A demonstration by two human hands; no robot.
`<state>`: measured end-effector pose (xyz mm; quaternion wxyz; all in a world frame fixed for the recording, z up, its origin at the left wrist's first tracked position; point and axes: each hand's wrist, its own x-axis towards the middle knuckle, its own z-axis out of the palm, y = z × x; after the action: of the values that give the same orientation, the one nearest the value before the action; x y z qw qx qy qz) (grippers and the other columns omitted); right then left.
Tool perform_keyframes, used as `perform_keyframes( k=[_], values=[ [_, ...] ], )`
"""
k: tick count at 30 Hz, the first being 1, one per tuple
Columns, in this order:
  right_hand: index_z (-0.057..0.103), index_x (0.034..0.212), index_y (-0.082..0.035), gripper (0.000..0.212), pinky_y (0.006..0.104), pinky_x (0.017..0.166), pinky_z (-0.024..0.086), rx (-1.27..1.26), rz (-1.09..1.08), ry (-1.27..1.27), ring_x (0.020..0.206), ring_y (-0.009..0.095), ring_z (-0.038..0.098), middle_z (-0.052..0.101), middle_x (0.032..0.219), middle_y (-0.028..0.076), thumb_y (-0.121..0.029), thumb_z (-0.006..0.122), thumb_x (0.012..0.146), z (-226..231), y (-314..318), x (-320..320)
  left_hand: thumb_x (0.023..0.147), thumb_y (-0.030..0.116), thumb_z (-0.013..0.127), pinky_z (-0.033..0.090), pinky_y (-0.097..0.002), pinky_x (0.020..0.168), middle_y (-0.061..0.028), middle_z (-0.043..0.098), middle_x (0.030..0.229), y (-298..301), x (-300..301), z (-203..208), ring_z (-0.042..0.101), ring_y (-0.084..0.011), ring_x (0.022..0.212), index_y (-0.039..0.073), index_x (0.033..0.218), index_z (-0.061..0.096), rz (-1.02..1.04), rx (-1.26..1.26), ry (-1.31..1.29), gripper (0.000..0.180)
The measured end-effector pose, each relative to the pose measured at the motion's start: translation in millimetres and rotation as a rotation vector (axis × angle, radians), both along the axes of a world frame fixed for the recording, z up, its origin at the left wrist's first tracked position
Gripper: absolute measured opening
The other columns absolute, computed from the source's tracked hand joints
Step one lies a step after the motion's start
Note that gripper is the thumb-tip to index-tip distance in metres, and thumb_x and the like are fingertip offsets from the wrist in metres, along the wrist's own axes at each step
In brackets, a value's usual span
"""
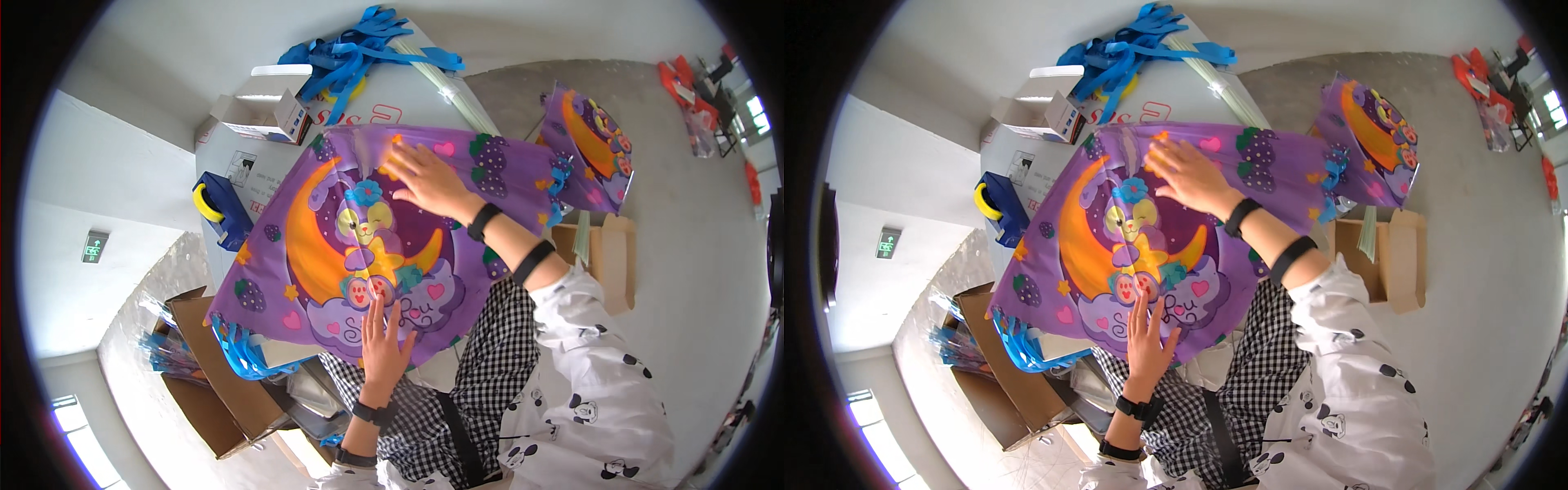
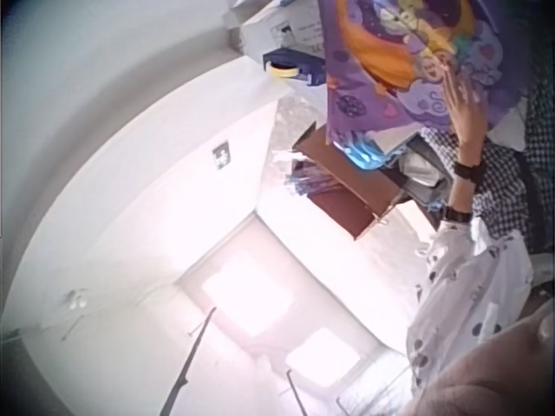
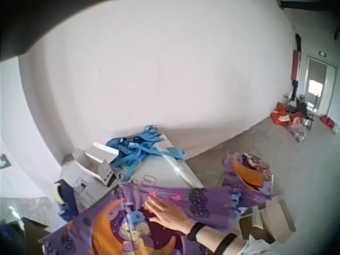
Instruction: Assembling or decorating a kite by attaching blue ribbons using a tape dispenser.
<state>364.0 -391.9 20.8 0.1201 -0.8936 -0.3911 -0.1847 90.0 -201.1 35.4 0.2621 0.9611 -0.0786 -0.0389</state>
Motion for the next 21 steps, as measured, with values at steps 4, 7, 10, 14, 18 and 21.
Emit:
perform_keyframes(
  k=[4,7,10,14,18,21],
  values=[
    [0.044,0.138,-0.010,0.063,0.0458,0.108,0.031,-0.035,-0.148,0.089,0.134,0.030,0.038,0.044,0.143,0.015,-0.047,0.058,0.089,-22,-9,28,0.081,0.035,0.071,0.027,-0.0530,0.111,-0.0189,0.030,0.150,11,-10,9,0.028,-0.0358,0.140,0.013,0.142,0.041,-0.008,-0.034,0.021,0.071],
    [0.050,0.131,-0.008,0.058,0.0458,0.107,0.033,-0.030,-0.217,0.183,0.128,0.031,0.044,0.049,0.135,0.017,-0.045,0.060,0.088,-11,-2,39,0.071,0.040,0.078,0.022,-0.0545,0.113,-0.0188,0.026,0.152,19,-21,14,0.024,-0.0350,0.142,0.015,0.144,0.039,-0.059,0.003,0.117,0.087],
    [0.051,0.128,-0.008,0.056,0.0453,0.105,0.034,-0.006,-0.398,0.056,0.127,0.031,0.045,0.051,0.131,0.017,-0.042,0.063,0.086,-16,-9,56,0.062,0.038,0.084,0.020,-0.0542,0.114,-0.0172,0.022,0.154,19,-28,10,0.021,-0.0343,0.143,0.017,0.146,0.035,-0.161,0.058,0.193,0.100],
    [0.051,0.127,-0.007,0.053,0.0438,0.099,0.039,-0.019,-0.544,0.319,0.116,0.032,0.053,0.059,0.120,0.016,-0.038,0.065,0.086,-12,-13,75,0.065,0.029,0.083,0.020,-0.0536,0.115,-0.0173,0.021,0.154,20,-28,5,0.020,-0.0354,0.143,0.018,0.145,0.038,-0.140,0.117,0.177,0.092],
    [0.056,0.116,-0.006,0.060,0.0433,0.083,0.046,-0.043,-0.526,0.399,0.099,0.030,0.062,0.066,0.101,0.015,-0.035,0.078,0.069,9,-21,92,0.064,0.022,0.081,0.021,-0.0538,0.114,-0.0174,0.025,0.152,22,-29,4,0.023,-0.0352,0.142,0.019,0.144,0.038,-0.137,0.099,0.170,0.091],
    [0.058,0.112,-0.008,0.058,0.0424,0.080,0.048,-0.042,-0.476,0.609,0.101,0.031,0.062,0.065,0.106,0.017,-0.030,0.081,0.063,20,-23,103,0.063,0.019,0.080,0.021,-0.0539,0.114,-0.0173,0.026,0.152,21,-28,6,0.023,-0.0354,0.142,0.019,0.144,0.039,-0.128,0.086,0.174,0.091]
  ],
)
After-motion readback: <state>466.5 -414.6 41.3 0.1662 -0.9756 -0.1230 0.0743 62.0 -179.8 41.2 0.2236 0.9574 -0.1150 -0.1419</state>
